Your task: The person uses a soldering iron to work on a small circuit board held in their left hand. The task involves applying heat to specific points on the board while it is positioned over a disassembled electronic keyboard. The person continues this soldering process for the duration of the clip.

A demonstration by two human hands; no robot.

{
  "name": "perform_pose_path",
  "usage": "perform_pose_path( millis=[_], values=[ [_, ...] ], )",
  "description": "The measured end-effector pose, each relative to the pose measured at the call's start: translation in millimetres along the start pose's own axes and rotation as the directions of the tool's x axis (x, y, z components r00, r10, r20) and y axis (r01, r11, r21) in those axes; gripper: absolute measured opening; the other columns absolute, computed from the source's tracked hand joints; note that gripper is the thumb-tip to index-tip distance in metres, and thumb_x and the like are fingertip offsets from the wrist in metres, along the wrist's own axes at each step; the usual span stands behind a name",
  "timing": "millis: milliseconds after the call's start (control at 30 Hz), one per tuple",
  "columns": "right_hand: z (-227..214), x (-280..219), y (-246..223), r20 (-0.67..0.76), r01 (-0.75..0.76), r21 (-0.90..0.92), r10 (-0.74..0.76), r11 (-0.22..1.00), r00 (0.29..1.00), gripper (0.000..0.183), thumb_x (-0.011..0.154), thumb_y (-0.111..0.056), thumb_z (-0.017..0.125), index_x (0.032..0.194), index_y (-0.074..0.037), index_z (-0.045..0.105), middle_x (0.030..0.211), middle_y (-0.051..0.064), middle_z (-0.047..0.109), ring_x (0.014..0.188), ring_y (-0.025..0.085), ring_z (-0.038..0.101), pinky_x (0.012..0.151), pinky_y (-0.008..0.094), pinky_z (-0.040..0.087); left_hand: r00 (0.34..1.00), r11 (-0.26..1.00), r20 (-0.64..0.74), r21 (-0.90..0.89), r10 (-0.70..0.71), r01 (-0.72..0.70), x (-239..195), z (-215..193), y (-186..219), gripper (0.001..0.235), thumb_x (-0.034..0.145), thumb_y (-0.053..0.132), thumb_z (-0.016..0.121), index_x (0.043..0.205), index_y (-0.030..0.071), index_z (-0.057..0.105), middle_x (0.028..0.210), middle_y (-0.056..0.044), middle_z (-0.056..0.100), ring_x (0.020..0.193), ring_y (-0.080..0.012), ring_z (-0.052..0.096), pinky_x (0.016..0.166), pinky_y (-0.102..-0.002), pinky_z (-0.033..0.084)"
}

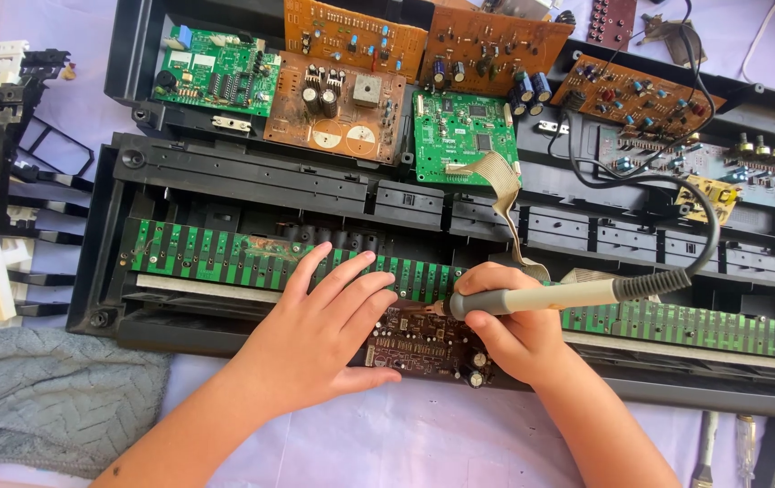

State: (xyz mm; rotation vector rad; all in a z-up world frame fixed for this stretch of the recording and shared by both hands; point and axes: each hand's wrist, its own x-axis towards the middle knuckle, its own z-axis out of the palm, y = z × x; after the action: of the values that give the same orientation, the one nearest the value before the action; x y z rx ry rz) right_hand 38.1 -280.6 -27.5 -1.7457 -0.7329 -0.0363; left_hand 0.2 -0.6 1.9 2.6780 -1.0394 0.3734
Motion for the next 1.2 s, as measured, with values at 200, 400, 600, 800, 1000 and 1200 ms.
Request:
perform_pose_path(
  millis=[200, 400, 600, 800, 1000, 1200],
  values=[
    [2, 0, -1, -0.023, -0.005, 0.011, 0.006, 1.0, 1.0, 0.035, 0.103, -0.034, 0.058, 0.113, 0.0, 0.056, 0.1, 0.015, 0.065, 0.088, 0.027, 0.067, 0.079, 0.035, 0.058, 1.0, 1.0, 0.005, 0.018, 0.004, -0.005, 0, 0, 0, 0.081, 0.087, 0.079, 0.058, 0.127, 0.009, 0.064, 0.137, -0.006, 0.059, 0.138, -0.0287, 0.048, 0.119, -0.058, 0.031],
    [1, 10, -11, 0.042, -0.044, -0.075, 0.047, 0.996, 0.998, 0.042, 0.101, -0.042, 0.056, 0.105, 0.0, 0.061, 0.095, 0.012, 0.067, 0.08, 0.024, 0.067, 0.073, 0.033, 0.057, 1.0, 1.0, 0.007, 0.016, 0.005, -0.005, 0, 0, 0, 0.082, 0.087, 0.079, 0.059, 0.128, 0.008, 0.063, 0.138, -0.006, 0.059, 0.139, -0.0285, 0.048, 0.119, -0.058, 0.031],
    [3, 15, -18, 0.001, -0.068, -0.114, 0.068, 0.991, 0.998, 0.044, 0.102, -0.046, 0.055, 0.104, -0.003, 0.062, 0.094, 0.009, 0.068, 0.081, 0.023, 0.068, 0.074, 0.034, 0.056, 1.0, 1.0, -0.001, -0.012, 0.026, -0.026, -1, 1, -1, 0.082, 0.085, 0.078, 0.062, 0.125, 0.007, 0.06, 0.136, -0.008, 0.058, 0.138, -0.0308, 0.048, 0.119, -0.059, 0.03],
    [3, 24, -25, 0.06, -0.013, -0.086, 0.018, 0.996, 0.998, 0.04, 0.105, -0.04, 0.053, 0.1, -0.002, 0.06, 0.085, 0.008, 0.063, 0.068, 0.022, 0.062, 0.062, 0.034, 0.049, 0.998, 0.995, -0.042, 0.085, 0.05, -0.047, -7, 16, -4, 0.087, 0.084, 0.084, 0.055, 0.13, 0.01, 0.058, 0.141, -0.005, 0.056, 0.14, -0.0284, 0.046, 0.118, -0.059, 0.032],
    [4, 20, -21, -0.036, 0.037, -0.058, -0.039, 0.998, 0.999, 0.044, 0.107, -0.047, 0.051, 0.102, -0.004, 0.058, 0.085, 0.006, 0.062, 0.067, 0.021, 0.058, 0.062, 0.033, 0.047, 0.997, 0.996, -0.069, 0.083, 0.039, -0.034, -16, 37, -10, 0.101, 0.075, 0.097, 0.052, 0.131, 0.013, 0.059, 0.143, -0.003, 0.058, 0.144, -0.0253, 0.046, 0.118, -0.059, 0.033],
    [-3, 25, -40, -0.089, -0.057, -0.048, 0.052, 0.997, 0.995, 0.025, 0.104, -0.029, 0.06, 0.114, -0.006, 0.06, 0.099, 0.007, 0.066, 0.085, 0.021, 0.063, 0.078, 0.034, 0.051, 0.931, 0.985, -0.328, -0.105, -0.161, 0.134, -14, 25, 4, 0.083, 0.066, 0.081, 0.07, 0.119, 0.017, 0.068, 0.126, 0.005, 0.07, 0.129, -0.0269, 0.065, 0.119, -0.058, 0.039]
  ],
)
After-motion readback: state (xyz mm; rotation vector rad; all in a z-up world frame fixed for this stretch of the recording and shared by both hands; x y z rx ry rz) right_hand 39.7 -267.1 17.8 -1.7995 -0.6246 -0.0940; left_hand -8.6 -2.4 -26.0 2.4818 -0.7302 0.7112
